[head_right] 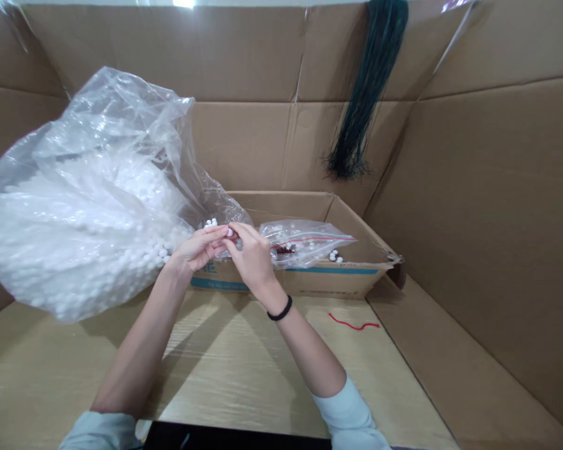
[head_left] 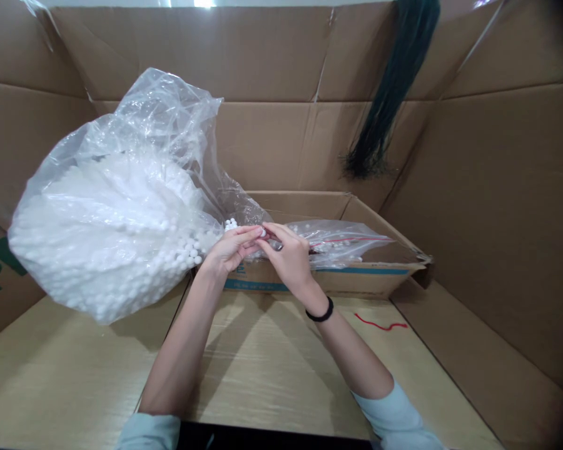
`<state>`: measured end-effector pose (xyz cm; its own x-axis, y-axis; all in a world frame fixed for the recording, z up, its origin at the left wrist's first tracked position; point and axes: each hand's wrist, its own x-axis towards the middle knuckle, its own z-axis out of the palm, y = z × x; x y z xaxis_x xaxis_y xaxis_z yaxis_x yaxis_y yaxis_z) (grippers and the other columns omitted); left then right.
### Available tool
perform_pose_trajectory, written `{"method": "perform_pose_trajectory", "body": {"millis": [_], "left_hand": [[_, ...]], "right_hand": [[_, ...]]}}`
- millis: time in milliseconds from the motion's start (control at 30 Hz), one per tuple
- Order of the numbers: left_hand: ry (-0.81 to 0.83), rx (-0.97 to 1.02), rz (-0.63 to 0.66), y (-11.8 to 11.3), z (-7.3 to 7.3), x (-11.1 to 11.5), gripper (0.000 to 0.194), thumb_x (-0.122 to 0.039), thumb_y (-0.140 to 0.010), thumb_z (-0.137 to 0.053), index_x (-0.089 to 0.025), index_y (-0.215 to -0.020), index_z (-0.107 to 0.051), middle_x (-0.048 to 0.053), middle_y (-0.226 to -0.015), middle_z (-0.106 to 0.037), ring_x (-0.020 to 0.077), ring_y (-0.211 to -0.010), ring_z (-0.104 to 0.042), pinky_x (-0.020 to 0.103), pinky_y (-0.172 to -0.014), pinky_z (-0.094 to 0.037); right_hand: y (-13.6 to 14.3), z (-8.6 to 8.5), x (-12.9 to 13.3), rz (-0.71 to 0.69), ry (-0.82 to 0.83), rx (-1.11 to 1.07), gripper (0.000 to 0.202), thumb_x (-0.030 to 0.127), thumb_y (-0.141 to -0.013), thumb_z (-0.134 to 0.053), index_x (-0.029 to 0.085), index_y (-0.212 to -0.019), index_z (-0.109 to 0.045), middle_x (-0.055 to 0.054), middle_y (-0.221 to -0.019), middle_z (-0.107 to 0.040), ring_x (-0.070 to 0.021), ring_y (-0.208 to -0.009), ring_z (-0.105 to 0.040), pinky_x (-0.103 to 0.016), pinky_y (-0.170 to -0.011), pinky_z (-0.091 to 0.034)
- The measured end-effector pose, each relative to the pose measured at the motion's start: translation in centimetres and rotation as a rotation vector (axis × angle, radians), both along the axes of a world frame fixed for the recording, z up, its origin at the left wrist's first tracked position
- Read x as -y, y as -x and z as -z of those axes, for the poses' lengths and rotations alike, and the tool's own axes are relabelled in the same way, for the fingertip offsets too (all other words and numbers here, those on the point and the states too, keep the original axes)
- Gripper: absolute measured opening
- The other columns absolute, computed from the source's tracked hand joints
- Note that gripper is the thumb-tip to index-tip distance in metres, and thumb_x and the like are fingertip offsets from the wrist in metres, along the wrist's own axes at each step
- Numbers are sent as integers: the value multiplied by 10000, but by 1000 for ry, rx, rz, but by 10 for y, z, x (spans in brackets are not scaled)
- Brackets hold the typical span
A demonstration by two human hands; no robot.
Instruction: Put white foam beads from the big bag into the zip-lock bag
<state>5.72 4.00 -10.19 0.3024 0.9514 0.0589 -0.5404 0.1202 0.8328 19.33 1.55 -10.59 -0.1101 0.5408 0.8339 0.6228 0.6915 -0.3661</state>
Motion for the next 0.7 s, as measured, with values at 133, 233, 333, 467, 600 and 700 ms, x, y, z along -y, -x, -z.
{"method": "perform_pose_trajectory", "body": {"millis": [133, 233, 333, 467, 600, 700], "left_hand": [[-2, -4, 26, 0, 0, 0, 67, -87, -696, -674, -99, -755, -702, 47, -713, -699, 108, -642, -640, 233, -656, -519], [5, 13, 5, -1, -1, 1, 71, -46, -692, -662, -90, -733, -701, 42, -694, -696, 93, -639, -635, 216, -680, -512], [26, 34, -22, -3, -3, 2, 120, 0, -715, -615, -82, -699, -701, 42, -674, -696, 73, -623, -633, 178, -679, -502], [37, 33, -30, -4, -5, 3, 158, 17, -733, -586, -78, -683, -701, 41, -659, -692, 60, -607, -625, 159, -678, -494], [29, 25, -35, -4, -6, 4, 163, 12, -741, -579, -77, -686, -703, 46, -674, -694, 63, -620, -626, 169, -711, -493], [17, 16, -35, -3, -5, 4, 150, 6, -730, -594, -86, -688, -705, 49, -694, -697, 68, -635, -630, 183, -741, -493]], "right_hand": [[3, 3, -1, 17, 4, -43, 243, 190, -793, -593, 181, -1018, -682, -68, -1030, -706, -197, -933, -657, -336, -853, -519], [5, 5, -2, 14, -13, -73, 211, 186, -805, -580, 195, -981, -695, -52, -997, -717, -184, -901, -668, -320, -835, -527], [5, 7, -3, 5, -38, -94, 202, 176, -806, -579, 190, -965, -702, -51, -979, -722, -178, -887, -673, -304, -825, -531], [6, 9, -4, -9, -49, -116, 197, 184, -814, -571, 205, -949, -714, -44, -972, -726, -176, -881, -677, -304, -829, -533], [6, 9, -4, -30, -51, -121, 202, 189, -815, -571, 199, -952, -719, -53, -975, -725, -177, -879, -678, -302, -835, -534], [5, 8, -3, -16, -33, -105, 202, 205, -820, -566, 222, -954, -716, -36, -986, -723, -178, -881, -679, -317, -837, -537]]}}
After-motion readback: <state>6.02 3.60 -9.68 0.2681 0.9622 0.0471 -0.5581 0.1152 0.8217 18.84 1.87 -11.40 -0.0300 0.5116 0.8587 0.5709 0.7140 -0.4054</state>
